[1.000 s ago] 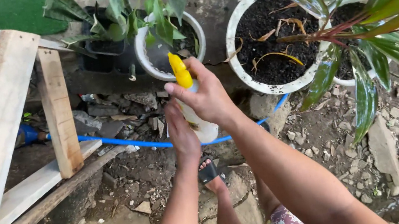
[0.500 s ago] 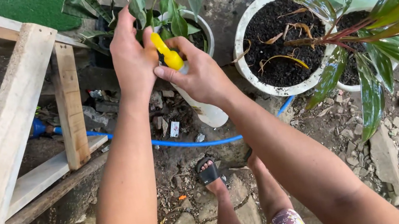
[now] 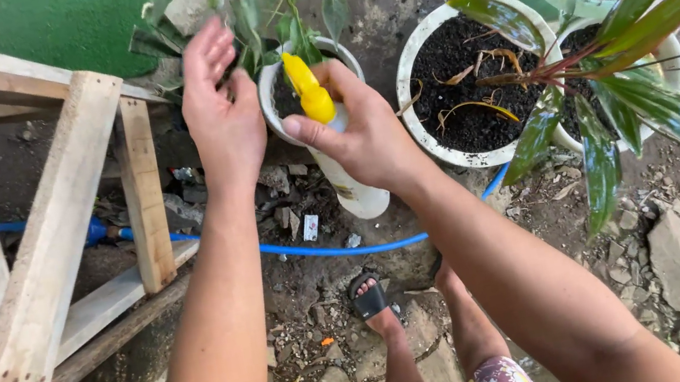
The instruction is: Watering and spraying various potted plants in an outdoor garden area.
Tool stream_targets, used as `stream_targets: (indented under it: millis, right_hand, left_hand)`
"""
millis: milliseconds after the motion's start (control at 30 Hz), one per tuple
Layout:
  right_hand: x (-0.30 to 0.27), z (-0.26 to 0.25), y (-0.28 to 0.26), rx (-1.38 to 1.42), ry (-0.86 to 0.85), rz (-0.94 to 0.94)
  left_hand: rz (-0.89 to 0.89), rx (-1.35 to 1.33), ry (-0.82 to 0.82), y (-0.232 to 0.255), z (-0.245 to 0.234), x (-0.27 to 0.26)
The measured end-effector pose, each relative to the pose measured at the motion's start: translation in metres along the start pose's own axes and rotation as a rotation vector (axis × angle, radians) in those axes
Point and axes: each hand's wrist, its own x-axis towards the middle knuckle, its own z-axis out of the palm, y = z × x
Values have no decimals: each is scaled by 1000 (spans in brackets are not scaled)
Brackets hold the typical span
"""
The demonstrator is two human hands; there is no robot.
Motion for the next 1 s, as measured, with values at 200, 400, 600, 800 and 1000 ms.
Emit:
stream_targets:
  millis: [200,400,600,800,1000]
  right_hand:
    - [13,-13,-34,-21,16,-115]
    - [8,-34,-57,79,-43,-139]
    - [13,-38,-48,56,101,-17]
    - [19,-52,-36,55,109,-40]
    - [13,-50,-48,227,30,-110]
  left_hand:
    - [115,-241,58,27,8,21]
    - [56,-255,2,40,21,37]
    - [32,-291,2,41,31,27]
    - [62,-239,-9,43,33,19]
    - [60,-177,12,50,32,20]
